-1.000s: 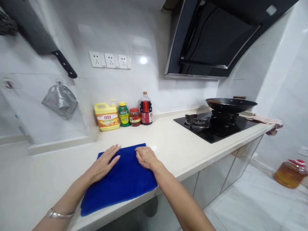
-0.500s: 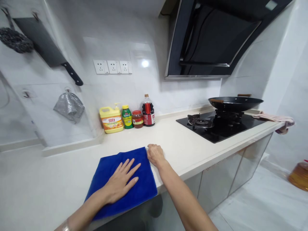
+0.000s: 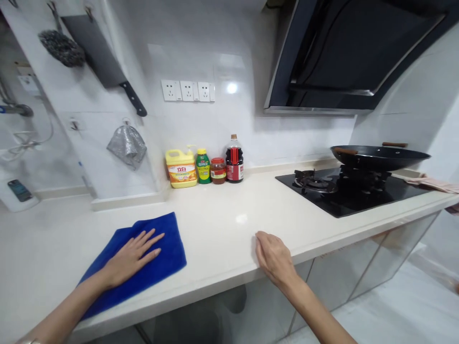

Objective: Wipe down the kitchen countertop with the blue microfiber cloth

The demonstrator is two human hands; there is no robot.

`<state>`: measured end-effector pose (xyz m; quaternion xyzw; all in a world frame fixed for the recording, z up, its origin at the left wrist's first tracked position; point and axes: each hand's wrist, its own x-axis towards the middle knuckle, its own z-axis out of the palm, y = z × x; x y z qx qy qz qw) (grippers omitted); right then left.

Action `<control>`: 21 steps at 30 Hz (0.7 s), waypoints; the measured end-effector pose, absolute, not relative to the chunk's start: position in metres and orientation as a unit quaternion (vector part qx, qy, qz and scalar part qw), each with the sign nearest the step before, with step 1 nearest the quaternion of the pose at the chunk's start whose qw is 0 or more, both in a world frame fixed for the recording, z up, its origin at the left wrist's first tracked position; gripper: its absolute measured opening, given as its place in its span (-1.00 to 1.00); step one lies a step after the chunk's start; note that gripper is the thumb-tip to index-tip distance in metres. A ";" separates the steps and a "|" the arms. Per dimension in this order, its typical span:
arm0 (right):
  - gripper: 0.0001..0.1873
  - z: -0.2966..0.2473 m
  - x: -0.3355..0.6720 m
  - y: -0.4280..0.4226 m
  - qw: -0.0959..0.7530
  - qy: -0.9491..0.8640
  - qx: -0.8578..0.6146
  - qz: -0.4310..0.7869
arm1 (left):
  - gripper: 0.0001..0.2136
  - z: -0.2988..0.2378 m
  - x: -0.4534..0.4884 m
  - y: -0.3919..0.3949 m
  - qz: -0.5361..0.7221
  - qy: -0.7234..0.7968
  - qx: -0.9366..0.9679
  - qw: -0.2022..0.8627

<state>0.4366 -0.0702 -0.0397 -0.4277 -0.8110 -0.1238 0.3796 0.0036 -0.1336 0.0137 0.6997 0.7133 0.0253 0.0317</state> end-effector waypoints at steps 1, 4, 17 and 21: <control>-0.69 -0.045 0.443 -0.074 0.390 -0.808 -0.415 -0.149 | -0.41 0.013 -0.004 -0.127 0.025 0.724 0.689 0.028; -0.68 -0.058 0.451 -0.080 0.417 -0.796 -0.390 -0.200 | -0.40 0.011 -0.022 -0.104 0.020 0.756 0.654 0.029; -0.67 -0.087 0.439 -0.071 0.583 -0.703 -0.331 -0.237 | -0.31 0.014 -0.083 -0.042 0.035 0.841 0.540 0.005; -0.64 -0.090 0.439 -0.067 0.597 -0.696 -0.315 -0.245 | -0.29 0.013 -0.099 -0.026 0.051 0.870 0.491 -0.019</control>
